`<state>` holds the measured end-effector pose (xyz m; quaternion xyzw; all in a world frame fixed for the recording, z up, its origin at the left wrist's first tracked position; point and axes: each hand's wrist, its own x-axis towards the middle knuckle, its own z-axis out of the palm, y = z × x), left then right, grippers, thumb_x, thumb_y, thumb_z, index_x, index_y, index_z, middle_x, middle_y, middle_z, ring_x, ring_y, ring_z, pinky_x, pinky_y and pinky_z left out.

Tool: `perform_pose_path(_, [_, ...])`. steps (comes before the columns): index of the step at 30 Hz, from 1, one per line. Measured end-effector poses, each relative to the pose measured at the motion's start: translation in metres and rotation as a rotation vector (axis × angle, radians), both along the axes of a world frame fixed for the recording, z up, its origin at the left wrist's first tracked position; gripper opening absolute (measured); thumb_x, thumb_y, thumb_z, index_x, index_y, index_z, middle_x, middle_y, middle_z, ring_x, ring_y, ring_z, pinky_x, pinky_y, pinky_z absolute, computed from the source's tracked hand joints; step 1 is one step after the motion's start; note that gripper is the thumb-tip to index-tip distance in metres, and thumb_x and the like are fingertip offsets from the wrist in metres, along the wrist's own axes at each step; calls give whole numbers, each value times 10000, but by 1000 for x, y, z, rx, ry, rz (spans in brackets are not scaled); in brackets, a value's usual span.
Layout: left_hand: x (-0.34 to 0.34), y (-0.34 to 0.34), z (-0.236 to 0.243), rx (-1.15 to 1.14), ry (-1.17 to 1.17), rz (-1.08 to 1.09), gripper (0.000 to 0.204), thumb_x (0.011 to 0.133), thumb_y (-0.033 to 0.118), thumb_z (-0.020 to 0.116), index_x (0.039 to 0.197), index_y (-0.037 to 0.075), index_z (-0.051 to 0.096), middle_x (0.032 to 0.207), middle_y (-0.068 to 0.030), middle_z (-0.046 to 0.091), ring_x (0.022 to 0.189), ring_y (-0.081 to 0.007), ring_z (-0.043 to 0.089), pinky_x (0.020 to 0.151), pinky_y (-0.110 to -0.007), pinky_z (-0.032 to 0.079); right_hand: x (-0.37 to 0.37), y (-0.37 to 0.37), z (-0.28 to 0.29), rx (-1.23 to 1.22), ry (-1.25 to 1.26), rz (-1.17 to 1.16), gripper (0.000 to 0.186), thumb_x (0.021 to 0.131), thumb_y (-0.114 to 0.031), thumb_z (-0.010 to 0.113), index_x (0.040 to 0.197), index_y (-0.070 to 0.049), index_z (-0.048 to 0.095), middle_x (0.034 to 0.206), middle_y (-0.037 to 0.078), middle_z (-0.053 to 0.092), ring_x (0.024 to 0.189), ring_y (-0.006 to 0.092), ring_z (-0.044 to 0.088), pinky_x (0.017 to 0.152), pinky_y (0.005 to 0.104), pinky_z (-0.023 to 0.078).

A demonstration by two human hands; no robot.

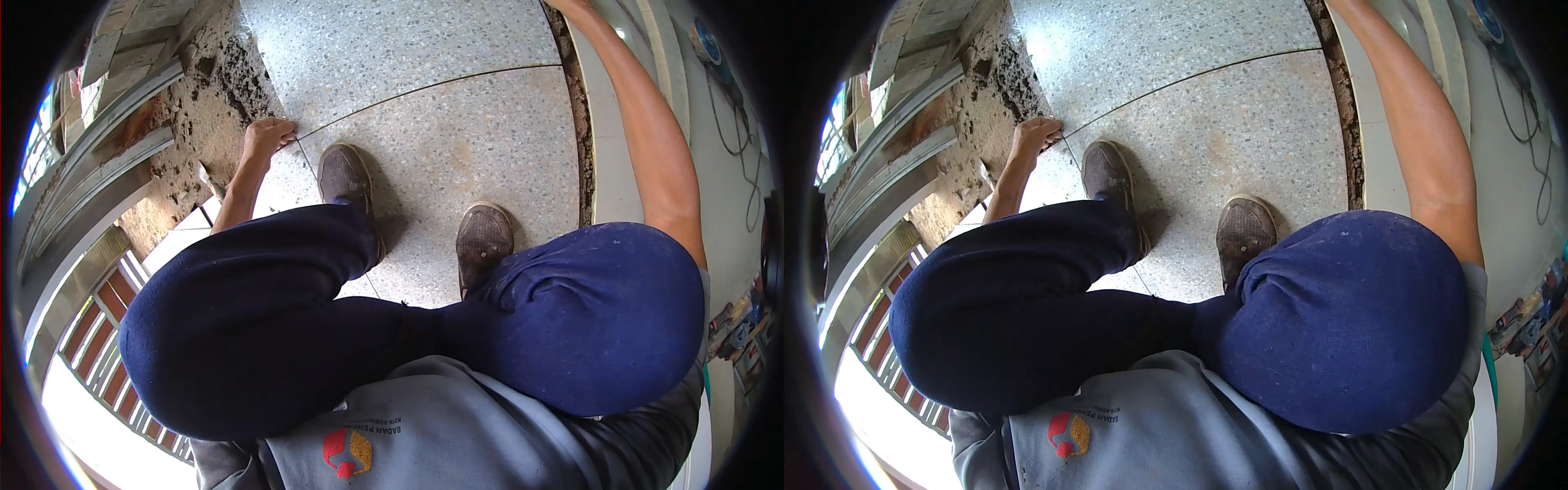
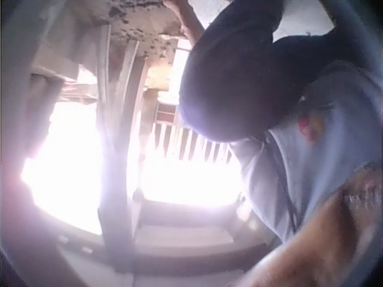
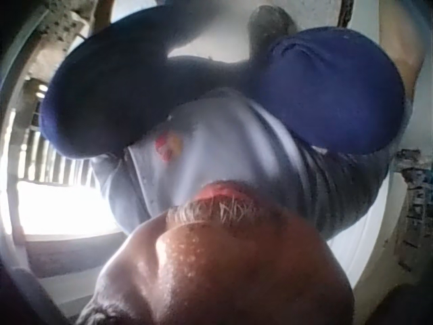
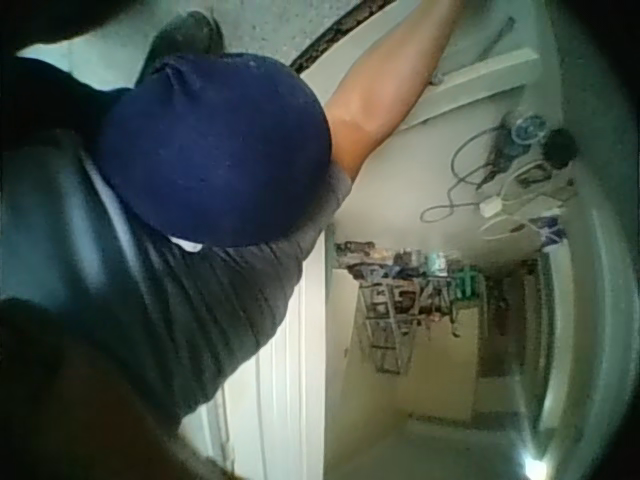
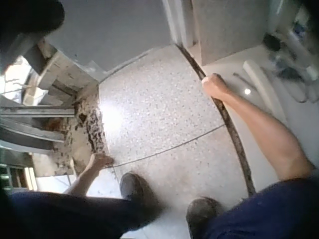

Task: The person aligns a metal straightedge along floor tiles by hand, positions a wooden block against the floor, and strikes it with a hammer. The person then touches the tile edges by hand and stands up.

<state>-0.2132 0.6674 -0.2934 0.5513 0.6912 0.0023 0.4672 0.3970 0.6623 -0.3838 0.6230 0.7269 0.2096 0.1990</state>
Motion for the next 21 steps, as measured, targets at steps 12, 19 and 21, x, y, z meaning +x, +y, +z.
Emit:
perform_pose_path(12, [5,1,-6,7,34,-9,98,816,119,719,813,21,713,703,-36,676,600,-80,570,545,-221,428,11,-6,5,12,-39,-26,125,821,-148,610,762,-73,690,740,42,673,661,178,653,585,359,492])
perform_pose_path(19, [-5,2,-8,9,1,-10,126,820,178,721,831,52,728,710,-20,681,607,-70,554,553,-226,402,3,-4,2,66,-22,73,135,786,-149,604,693,-118,697,693,29,673,639,188,658,535,377,485])
perform_pose_path(21, [-4,0,-7,12,-8,-6,128,822,178,719,837,51,729,709,-18,680,602,-68,549,548,-228,400,-3,-4,8,57,34,63,141,775,-151,601,687,-107,704,688,53,680,643,214,668,551,388,499])
